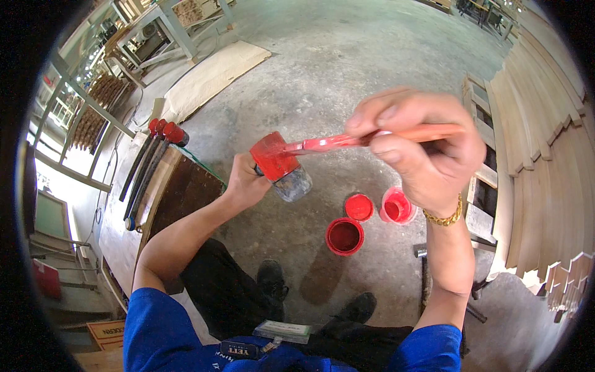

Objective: The person repeatedly picks up metal hammer heads, applies red paint with a brush, and places the painted parts on a wooden crate. The person handles multiple hammer heads one at a time, dipping the brush into a red paint container and coating the metal surfaces before stacking them.

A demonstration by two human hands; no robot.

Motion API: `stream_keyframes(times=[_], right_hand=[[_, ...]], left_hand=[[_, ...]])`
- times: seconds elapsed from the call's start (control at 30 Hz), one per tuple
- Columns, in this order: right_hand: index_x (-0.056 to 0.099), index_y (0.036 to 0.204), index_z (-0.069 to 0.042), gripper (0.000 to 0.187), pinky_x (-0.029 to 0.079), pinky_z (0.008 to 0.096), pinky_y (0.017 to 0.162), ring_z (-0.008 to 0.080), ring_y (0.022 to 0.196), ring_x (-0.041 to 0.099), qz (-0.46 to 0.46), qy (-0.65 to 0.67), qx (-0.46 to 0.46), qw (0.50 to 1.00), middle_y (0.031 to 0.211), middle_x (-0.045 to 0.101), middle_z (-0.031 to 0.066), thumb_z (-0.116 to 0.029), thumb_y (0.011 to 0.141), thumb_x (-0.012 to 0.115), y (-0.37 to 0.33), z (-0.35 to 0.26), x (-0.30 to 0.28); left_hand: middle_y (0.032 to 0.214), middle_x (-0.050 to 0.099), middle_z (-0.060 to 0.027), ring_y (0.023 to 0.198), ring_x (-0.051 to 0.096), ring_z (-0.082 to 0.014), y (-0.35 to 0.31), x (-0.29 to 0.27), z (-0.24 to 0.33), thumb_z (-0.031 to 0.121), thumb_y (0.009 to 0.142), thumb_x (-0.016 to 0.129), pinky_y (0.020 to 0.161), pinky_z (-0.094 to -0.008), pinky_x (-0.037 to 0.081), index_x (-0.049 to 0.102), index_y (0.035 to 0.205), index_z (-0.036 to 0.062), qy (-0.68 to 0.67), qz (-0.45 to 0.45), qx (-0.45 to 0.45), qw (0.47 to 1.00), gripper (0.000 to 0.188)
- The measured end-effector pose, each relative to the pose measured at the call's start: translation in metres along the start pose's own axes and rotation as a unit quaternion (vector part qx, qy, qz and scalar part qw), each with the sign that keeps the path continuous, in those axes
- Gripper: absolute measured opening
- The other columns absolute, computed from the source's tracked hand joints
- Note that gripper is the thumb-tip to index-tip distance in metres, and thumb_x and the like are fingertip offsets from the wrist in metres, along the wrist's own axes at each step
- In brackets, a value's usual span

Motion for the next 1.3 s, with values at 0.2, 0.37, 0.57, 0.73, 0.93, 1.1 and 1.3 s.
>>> stream_keyframes(times=[0.2, 0.37, 0.57, 0.73, 0.93, 1.1, 1.3], right_hand=[[0.053, 0.093, 0.002, 0.017, 0.053, 0.0326, 0.062, 0.0228, 0.073, 0.063, -0.016, 0.020, 0.022, 0.999, 0.081, 0.063, 0.0199, 0.001, 0.080, 0.065, -0.002, 0.003, -0.006], [0.052, 0.094, 0.001, 0.017, 0.052, 0.0321, 0.062, 0.0222, 0.073, 0.063, -0.045, -0.016, 0.053, 0.997, 0.080, 0.062, 0.0185, 0.000, 0.081, 0.064, -0.004, 0.008, -0.004], [0.052, 0.093, 0.001, 0.015, 0.051, 0.0307, 0.061, 0.0212, 0.071, 0.062, -0.018, -0.019, 0.060, 0.998, 0.079, 0.062, 0.0174, -0.001, 0.082, 0.062, -0.004, 0.007, -0.004], [0.052, 0.093, 0.001, 0.015, 0.051, 0.0303, 0.059, 0.0207, 0.070, 0.062, 0.013, -0.021, 0.018, 1.000, 0.078, 0.061, 0.0174, -0.001, 0.083, 0.061, -0.002, 0.002, -0.011], [0.052, 0.093, 0.001, 0.014, 0.051, 0.0292, 0.059, 0.0205, 0.069, 0.062, 0.034, -0.041, 0.006, 0.999, 0.076, 0.061, 0.0168, -0.002, 0.083, 0.061, 0.000, -0.004, -0.013], [0.052, 0.090, 0.002, 0.013, 0.050, 0.0282, 0.058, 0.0199, 0.068, 0.062, 0.005, -0.049, 0.029, 0.998, 0.075, 0.060, 0.0155, 0.001, 0.081, 0.062, 0.000, 0.000, -0.006], [0.052, 0.091, 0.002, 0.014, 0.050, 0.0298, 0.058, 0.0211, 0.069, 0.062, -0.018, -0.065, 0.038, 0.997, 0.075, 0.061, 0.0157, 0.001, 0.081, 0.062, 0.000, 0.001, 0.001]], left_hand=[[0.052, 0.045, -0.0150, 0.054, 0.035, -0.0076, -0.001, 0.004, -0.004, 0.010, 0.070, 0.067, 0.049, -0.0324, 0.041, 0.061, 0.073, -0.0028, 0.018, -0.019, -0.016, 1.000, 0.015], [0.053, 0.046, -0.0158, 0.054, 0.036, -0.0068, -0.001, 0.005, -0.004, 0.011, 0.070, 0.068, 0.049, -0.0321, 0.041, 0.061, 0.073, -0.0031, 0.021, -0.030, -0.026, 0.999, 0.016], [0.053, 0.047, -0.0166, 0.055, 0.036, -0.0060, -0.002, 0.004, -0.006, 0.010, 0.069, 0.067, 0.050, -0.0322, 0.042, 0.061, 0.072, -0.0031, 0.028, -0.032, -0.019, 0.999, 0.015], [0.054, 0.048, -0.0171, 0.056, 0.036, -0.0058, -0.001, 0.005, -0.003, 0.009, 0.069, 0.066, 0.051, -0.0321, 0.042, 0.061, 0.072, -0.0029, 0.018, -0.031, -0.011, 0.999, 0.014], [0.054, 0.047, -0.0168, 0.056, 0.036, -0.0057, -0.001, 0.007, -0.003, 0.009, 0.069, 0.066, 0.050, -0.0324, 0.042, 0.060, 0.071, -0.0024, 0.006, -0.030, -0.009, 0.999, 0.013], [0.053, 0.046, -0.0167, 0.055, 0.035, -0.0059, -0.001, 0.004, -0.007, 0.009, 0.069, 0.065, 0.050, -0.0325, 0.042, 0.060, 0.071, -0.0024, 0.031, -0.028, -0.004, 0.999, 0.013], [0.053, 0.045, -0.0183, 0.054, 0.035, -0.0067, 0.000, 0.006, -0.003, 0.010, 0.069, 0.066, 0.049, -0.0329, 0.042, 0.060, 0.070, -0.0034, 0.029, -0.032, -0.008, 0.999, 0.015]])
Point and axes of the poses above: each hand's wrist, its own y-axis towards the middle knuckle, its own x-axis out of the palm, z = x × y, the point moved 9 cm from there along y, towards the middle knuckle
